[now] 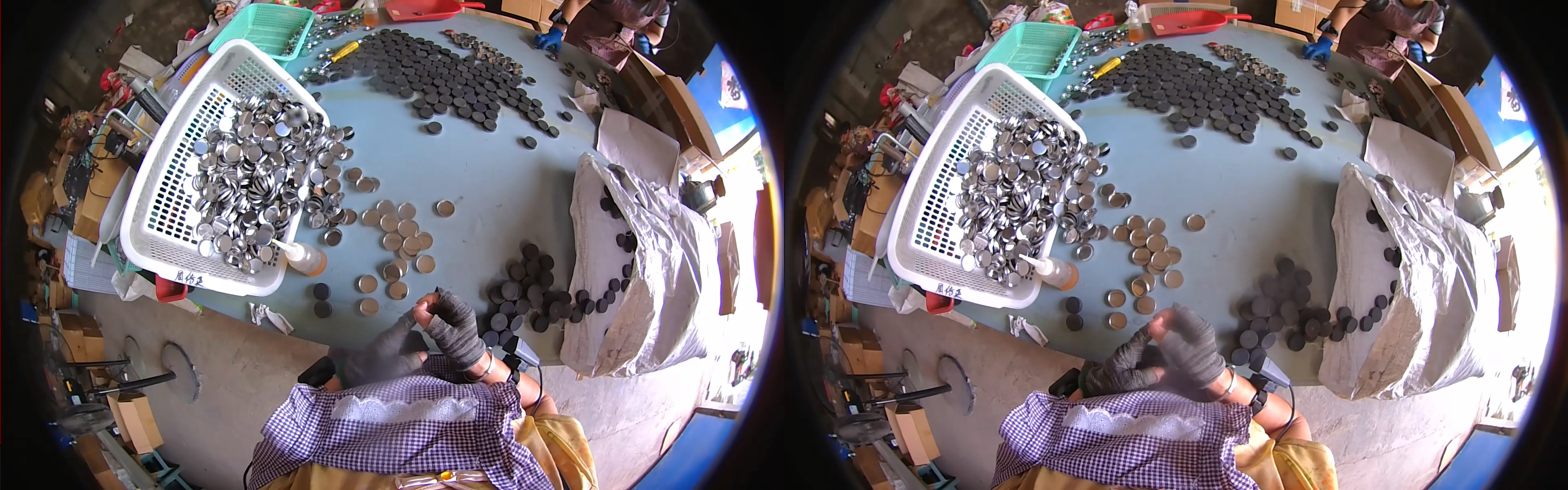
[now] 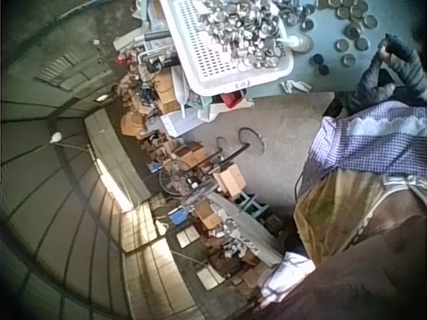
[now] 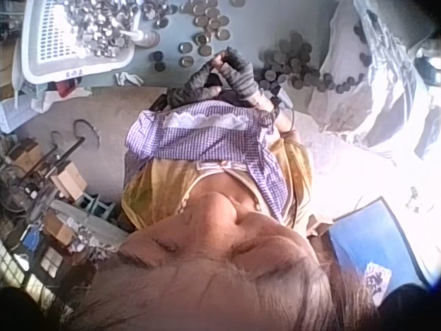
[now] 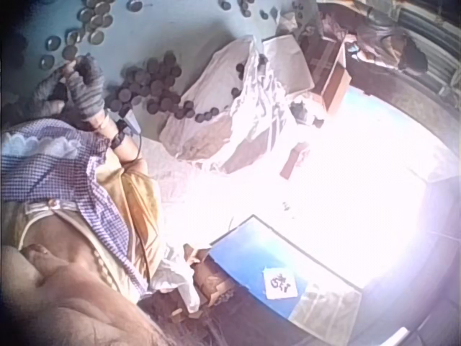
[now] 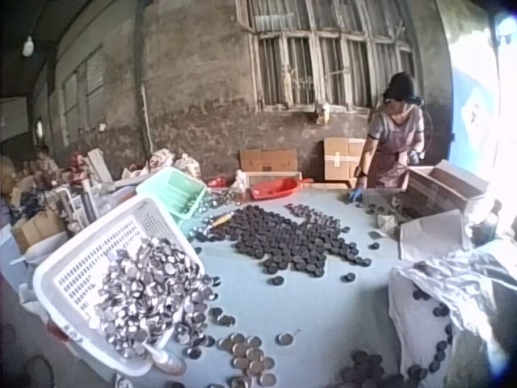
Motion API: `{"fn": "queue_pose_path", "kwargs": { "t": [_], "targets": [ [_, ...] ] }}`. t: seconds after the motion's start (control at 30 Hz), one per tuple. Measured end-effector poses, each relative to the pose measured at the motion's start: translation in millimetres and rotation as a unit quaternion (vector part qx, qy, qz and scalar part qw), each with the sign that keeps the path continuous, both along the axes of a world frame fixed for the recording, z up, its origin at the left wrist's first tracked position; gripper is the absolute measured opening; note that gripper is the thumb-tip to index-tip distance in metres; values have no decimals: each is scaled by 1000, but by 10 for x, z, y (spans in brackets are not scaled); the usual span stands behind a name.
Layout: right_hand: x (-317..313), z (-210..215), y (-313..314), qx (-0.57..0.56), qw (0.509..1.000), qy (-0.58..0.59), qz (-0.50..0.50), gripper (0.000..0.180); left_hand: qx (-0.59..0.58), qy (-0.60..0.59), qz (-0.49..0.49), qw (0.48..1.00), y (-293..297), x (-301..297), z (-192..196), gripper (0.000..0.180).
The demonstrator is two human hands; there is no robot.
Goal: Manually assembling small circular plastic or metal components at a workbench.
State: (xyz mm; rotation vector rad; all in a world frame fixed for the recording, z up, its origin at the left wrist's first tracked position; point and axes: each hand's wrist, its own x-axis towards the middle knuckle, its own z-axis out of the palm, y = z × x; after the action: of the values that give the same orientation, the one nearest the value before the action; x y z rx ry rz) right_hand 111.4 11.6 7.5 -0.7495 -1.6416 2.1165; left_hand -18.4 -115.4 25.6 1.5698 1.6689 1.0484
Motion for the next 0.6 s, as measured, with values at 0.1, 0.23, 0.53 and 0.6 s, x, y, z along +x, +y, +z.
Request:
{"fn": "queue_pose_path", "kwargs": {
  "t": [0.1,0.23,0.53,0.6],
  "targets": [
    [3,-24,-9,-47,999,4,-11,11,-49,-20,0,999,4,13,75,79],
    [18,-183,-16,99,995,22,-2,12,-44,39,28,998,-19,48,137,76],
    [-15,-229,76,203,979,-1,-24,13,112,-50,165,979,-274,62,-290,34],
    [-28,-213,234,242,968,-10,-62,12,83,-37,233,968,-358,12,-374,24]
  ]
}}
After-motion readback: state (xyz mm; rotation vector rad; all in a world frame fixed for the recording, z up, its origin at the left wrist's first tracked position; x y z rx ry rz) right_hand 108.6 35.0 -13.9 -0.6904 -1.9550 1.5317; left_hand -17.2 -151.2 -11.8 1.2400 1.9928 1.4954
